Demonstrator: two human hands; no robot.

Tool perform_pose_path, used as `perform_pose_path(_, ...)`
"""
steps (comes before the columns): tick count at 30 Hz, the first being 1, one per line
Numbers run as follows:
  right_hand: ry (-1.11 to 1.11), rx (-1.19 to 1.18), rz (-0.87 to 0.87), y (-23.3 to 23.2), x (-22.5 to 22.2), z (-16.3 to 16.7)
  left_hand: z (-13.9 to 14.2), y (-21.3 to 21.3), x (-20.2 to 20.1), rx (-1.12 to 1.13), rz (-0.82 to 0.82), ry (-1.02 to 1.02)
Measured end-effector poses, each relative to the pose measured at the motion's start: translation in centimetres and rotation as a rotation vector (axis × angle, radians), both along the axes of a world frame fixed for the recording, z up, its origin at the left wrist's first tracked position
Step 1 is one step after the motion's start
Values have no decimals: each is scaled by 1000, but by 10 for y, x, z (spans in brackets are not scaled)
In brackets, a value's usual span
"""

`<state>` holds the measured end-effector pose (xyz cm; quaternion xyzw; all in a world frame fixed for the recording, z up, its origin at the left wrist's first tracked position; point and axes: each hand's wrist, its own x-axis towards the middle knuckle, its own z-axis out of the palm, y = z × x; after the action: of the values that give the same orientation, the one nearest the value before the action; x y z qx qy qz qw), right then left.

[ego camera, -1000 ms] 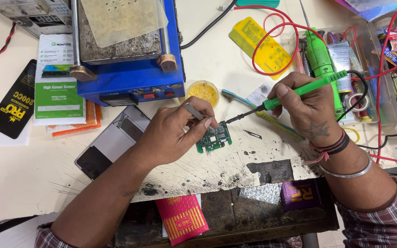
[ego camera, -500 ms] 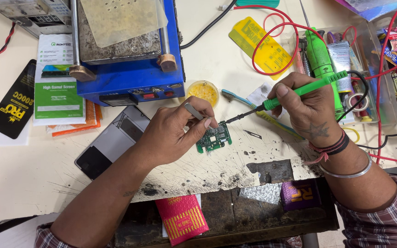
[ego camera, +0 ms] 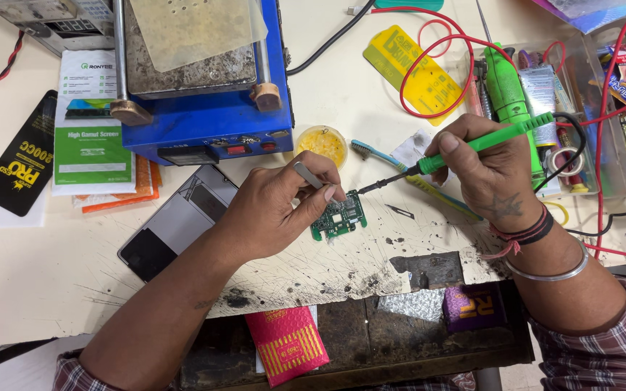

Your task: The person holds a green circuit board on the workbench with one hand while soldering its components with a soldering iron, occasionally steadying the board with a small metal piece. They reposition the board and continue soldering different points, then set the iron aside and use tweezers to work on the board.

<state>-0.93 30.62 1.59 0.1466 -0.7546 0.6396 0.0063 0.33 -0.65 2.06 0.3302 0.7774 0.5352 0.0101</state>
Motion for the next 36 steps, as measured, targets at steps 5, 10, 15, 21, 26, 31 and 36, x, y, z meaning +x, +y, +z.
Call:
perform_pose_path(5, -6, 22, 7, 1, 1, 1, 0, 0, 0, -40, 11, -26)
perform_pose_path(10, 17, 32, 9, -1, 1, 1, 1, 0, 1, -26, 11, 6)
perform_pose_path(15, 7, 46, 8, 0, 1, 2, 2, -1, 1, -26, 13, -7)
perform_pose_path(21, 11, 40, 11, 1, 1, 3, 2, -1, 1, -23, 17, 28)
perform_pose_path(26, 15, 37, 16, 3, 3, 4, 2, -3, 1, -48, 24, 5)
perform_pose_path(31, 121, -26, -19, 4, 5, 8, 0, -3, 1, -28, 20, 32)
perform_pose_path(36, 224, 20, -98, 1, 31, 22, -1, -4, 2, 14, 2, 58)
